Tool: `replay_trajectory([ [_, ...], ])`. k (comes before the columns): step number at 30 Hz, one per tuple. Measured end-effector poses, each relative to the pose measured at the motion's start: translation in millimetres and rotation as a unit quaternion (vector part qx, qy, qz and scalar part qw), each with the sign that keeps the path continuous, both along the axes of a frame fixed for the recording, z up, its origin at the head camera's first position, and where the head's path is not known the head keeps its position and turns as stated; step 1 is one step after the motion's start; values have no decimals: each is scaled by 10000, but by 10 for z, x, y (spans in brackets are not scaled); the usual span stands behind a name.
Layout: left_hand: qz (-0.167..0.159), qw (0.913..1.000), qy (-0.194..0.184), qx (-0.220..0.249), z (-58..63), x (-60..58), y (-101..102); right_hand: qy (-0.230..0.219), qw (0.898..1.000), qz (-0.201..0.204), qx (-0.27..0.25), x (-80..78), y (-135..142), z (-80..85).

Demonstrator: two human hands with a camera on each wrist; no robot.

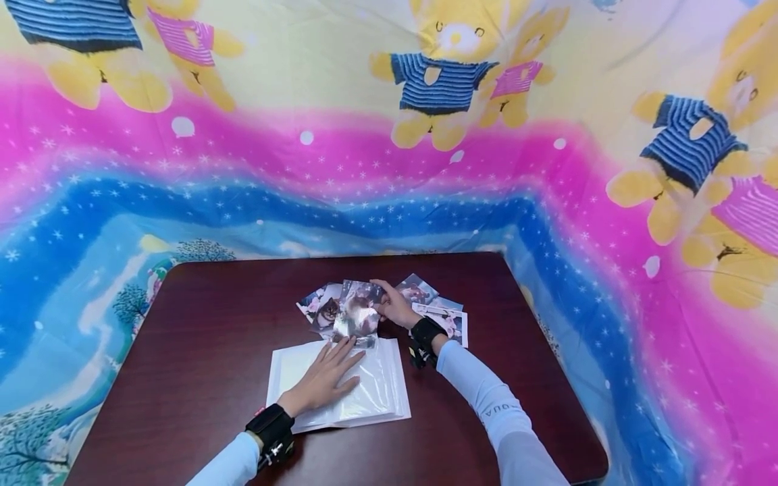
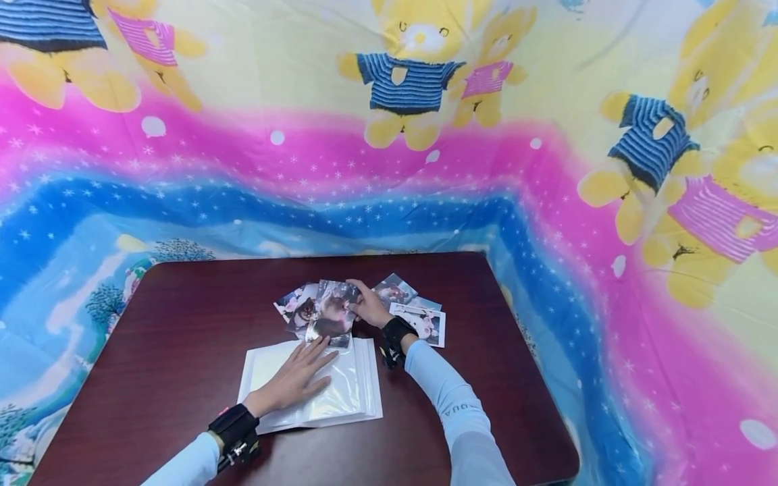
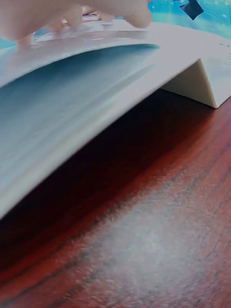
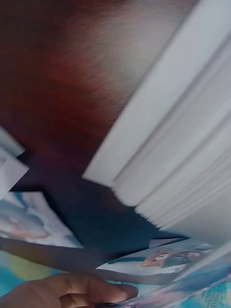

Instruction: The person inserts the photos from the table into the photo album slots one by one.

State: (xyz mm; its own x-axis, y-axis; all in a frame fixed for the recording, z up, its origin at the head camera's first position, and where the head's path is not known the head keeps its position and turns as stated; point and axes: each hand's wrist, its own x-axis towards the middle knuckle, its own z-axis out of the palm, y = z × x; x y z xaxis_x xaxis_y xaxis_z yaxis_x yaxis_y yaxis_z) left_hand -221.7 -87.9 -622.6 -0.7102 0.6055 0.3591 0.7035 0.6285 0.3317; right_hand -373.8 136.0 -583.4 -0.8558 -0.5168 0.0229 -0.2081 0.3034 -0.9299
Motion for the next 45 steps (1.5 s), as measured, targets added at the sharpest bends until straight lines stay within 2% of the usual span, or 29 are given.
replay_trajectory([
  [4,248,9996,-8,-153,-34,4,39,-163,9999,-40,-27,31,25,-27],
  [9,523,9972,356,-406,-56,-9,81,-74,9996,-277,-56,16,55,-13],
  [17,576,9968,551,-15,78,-115,204,110,9999,-54,17,-29,-9,12],
  [21,616,9965,532,-166,108,-147,229,101,9999,-120,-46,-20,-1,12],
  [30,523,9960,594,-410,63,-52,218,318,9989,88,341,-44,37,11],
  [34,535,9960,386,-595,38,-39,222,233,9982,391,386,-48,3,27],
  [36,552,9958,283,-675,30,-19,224,99,9969,614,487,-22,-25,25],
  [39,556,9958,224,-693,19,16,218,-82,9947,725,722,39,-53,40],
  [45,286,9979,98,-570,59,110,163,3,9907,894,1027,140,-24,25],
])
